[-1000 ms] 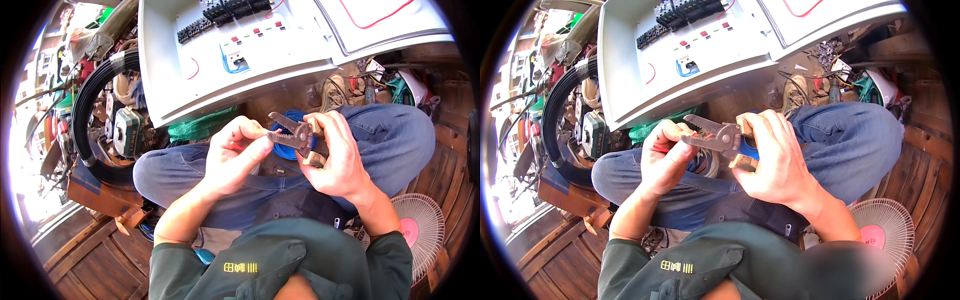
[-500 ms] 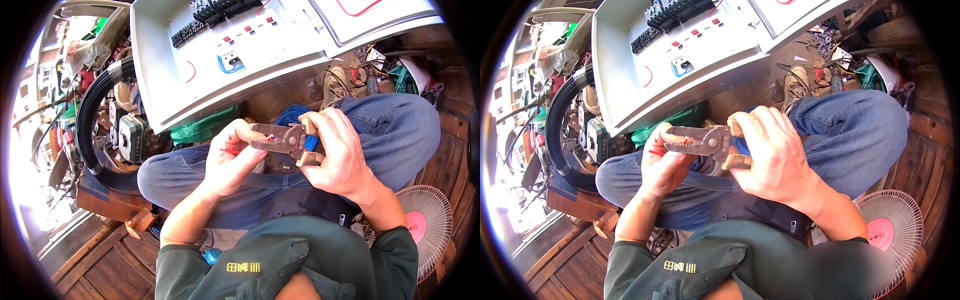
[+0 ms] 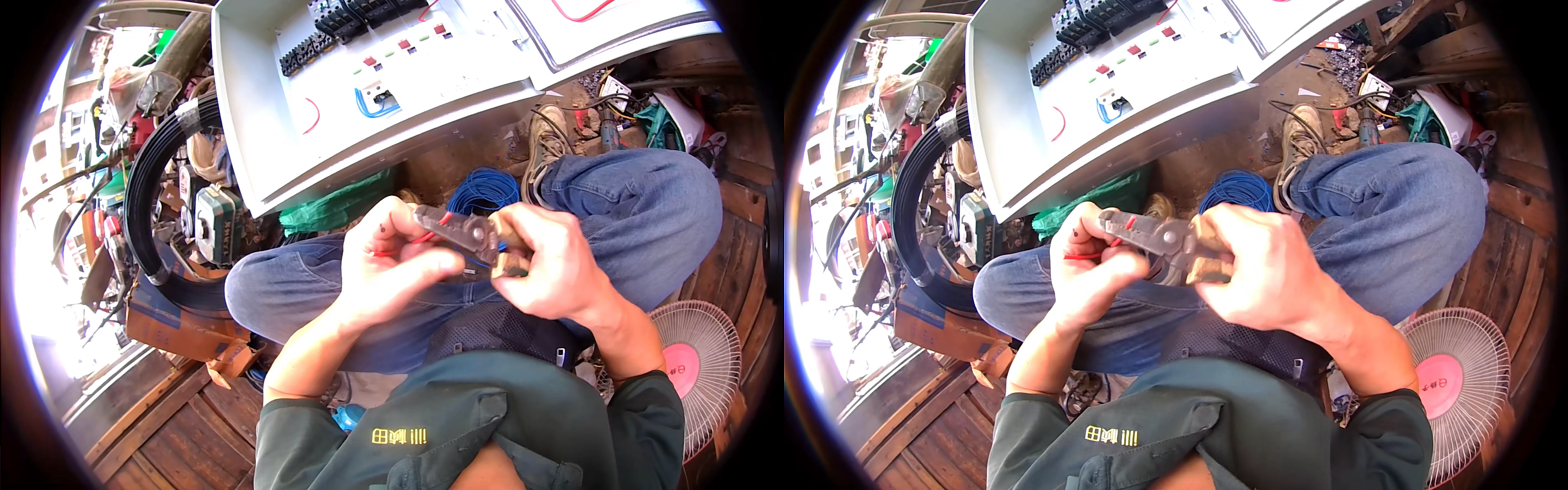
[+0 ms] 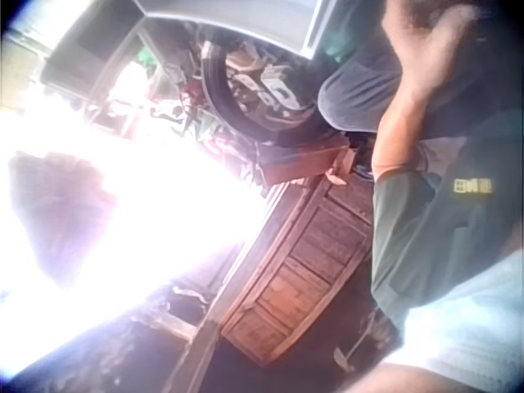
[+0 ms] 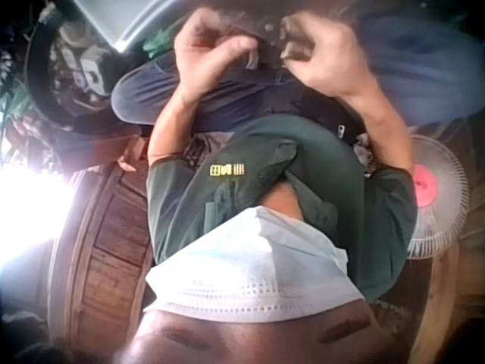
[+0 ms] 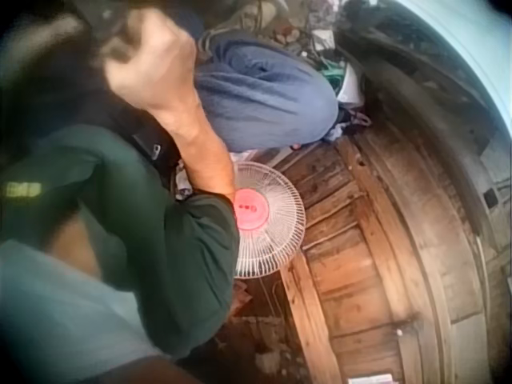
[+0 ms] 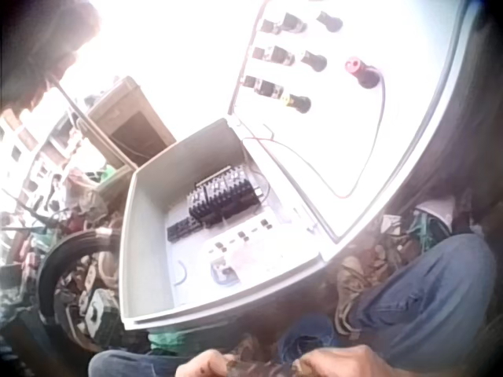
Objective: The person strips red wires with pliers and connects them to terminals inside an open electrical box. They use a screwdriver to tighten connections and route wires through the box.
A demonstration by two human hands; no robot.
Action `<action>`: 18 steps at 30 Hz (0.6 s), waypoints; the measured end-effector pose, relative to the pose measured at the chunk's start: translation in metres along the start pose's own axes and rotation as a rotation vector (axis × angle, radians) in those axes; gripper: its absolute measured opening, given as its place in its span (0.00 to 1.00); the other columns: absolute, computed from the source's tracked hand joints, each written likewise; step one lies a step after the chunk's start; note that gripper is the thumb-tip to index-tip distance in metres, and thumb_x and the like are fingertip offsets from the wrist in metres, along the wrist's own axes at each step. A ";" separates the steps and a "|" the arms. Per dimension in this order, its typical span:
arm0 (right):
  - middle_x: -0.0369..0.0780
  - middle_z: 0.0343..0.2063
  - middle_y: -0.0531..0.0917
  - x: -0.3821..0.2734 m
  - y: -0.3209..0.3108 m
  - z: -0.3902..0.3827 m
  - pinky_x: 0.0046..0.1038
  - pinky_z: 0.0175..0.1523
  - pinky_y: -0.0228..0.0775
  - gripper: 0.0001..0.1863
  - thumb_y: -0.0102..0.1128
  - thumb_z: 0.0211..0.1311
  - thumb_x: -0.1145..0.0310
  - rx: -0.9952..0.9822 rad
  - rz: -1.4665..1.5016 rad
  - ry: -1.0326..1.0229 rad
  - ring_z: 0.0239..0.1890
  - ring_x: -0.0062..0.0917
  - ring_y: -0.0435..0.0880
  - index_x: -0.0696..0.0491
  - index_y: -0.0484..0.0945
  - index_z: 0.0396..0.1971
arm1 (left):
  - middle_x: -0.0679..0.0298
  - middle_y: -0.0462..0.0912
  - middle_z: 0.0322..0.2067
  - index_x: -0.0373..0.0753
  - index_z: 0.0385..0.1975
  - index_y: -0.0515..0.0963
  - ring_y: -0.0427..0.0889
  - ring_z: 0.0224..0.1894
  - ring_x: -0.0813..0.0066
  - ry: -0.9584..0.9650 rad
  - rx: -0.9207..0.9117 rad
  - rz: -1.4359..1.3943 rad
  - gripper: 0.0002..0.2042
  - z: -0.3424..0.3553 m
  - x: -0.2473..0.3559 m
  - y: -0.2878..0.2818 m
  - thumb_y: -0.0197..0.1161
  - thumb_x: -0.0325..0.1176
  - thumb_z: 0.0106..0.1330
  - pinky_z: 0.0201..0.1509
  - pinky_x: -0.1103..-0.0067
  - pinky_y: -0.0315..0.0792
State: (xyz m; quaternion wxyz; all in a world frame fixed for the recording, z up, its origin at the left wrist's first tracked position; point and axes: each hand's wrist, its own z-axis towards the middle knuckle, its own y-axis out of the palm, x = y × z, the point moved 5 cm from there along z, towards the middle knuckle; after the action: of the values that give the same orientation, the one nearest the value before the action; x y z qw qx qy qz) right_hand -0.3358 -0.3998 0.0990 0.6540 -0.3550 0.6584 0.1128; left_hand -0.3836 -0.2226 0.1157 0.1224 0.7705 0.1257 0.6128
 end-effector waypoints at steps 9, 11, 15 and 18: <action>0.49 0.30 0.82 0.027 0.038 -0.012 0.36 0.38 0.77 0.20 0.67 0.43 0.77 0.134 0.138 0.094 0.32 0.45 0.85 0.61 0.75 0.40 | 0.60 0.85 0.30 0.39 0.24 0.67 0.81 0.34 0.83 -0.037 0.206 0.106 0.18 0.001 -0.021 -0.016 0.76 0.18 0.55 0.38 0.82 0.77; 0.50 0.31 0.82 0.029 0.040 -0.012 0.36 0.38 0.77 0.19 0.67 0.44 0.77 0.151 0.120 0.089 0.32 0.45 0.85 0.61 0.75 0.40 | 0.59 0.85 0.31 0.39 0.25 0.67 0.82 0.35 0.82 -0.029 0.199 0.161 0.18 0.001 -0.019 -0.018 0.76 0.18 0.55 0.39 0.81 0.78; 0.50 0.31 0.82 0.025 0.040 -0.010 0.36 0.37 0.77 0.18 0.65 0.49 0.77 0.271 0.077 0.061 0.31 0.45 0.85 0.60 0.73 0.41 | 0.70 0.75 0.20 0.41 0.20 0.62 0.70 0.25 0.89 -0.024 0.266 0.400 0.22 0.006 -0.012 -0.022 0.76 0.20 0.56 0.30 0.84 0.70; 0.37 0.26 0.77 0.027 0.021 -0.001 0.22 0.31 0.71 0.15 0.60 0.56 0.80 0.475 0.170 0.063 0.23 0.19 0.76 0.59 0.69 0.44 | 0.76 0.64 0.16 0.44 0.17 0.58 0.61 0.21 0.90 -0.039 0.368 0.449 0.26 0.009 -0.018 -0.035 0.78 0.22 0.55 0.27 0.86 0.65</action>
State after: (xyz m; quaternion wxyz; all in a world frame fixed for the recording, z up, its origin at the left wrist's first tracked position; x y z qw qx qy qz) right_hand -0.3467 -0.3938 0.0668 0.6863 -0.1380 0.7142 -0.0017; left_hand -0.3797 -0.1965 0.0856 -0.1559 0.7999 0.0586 0.5765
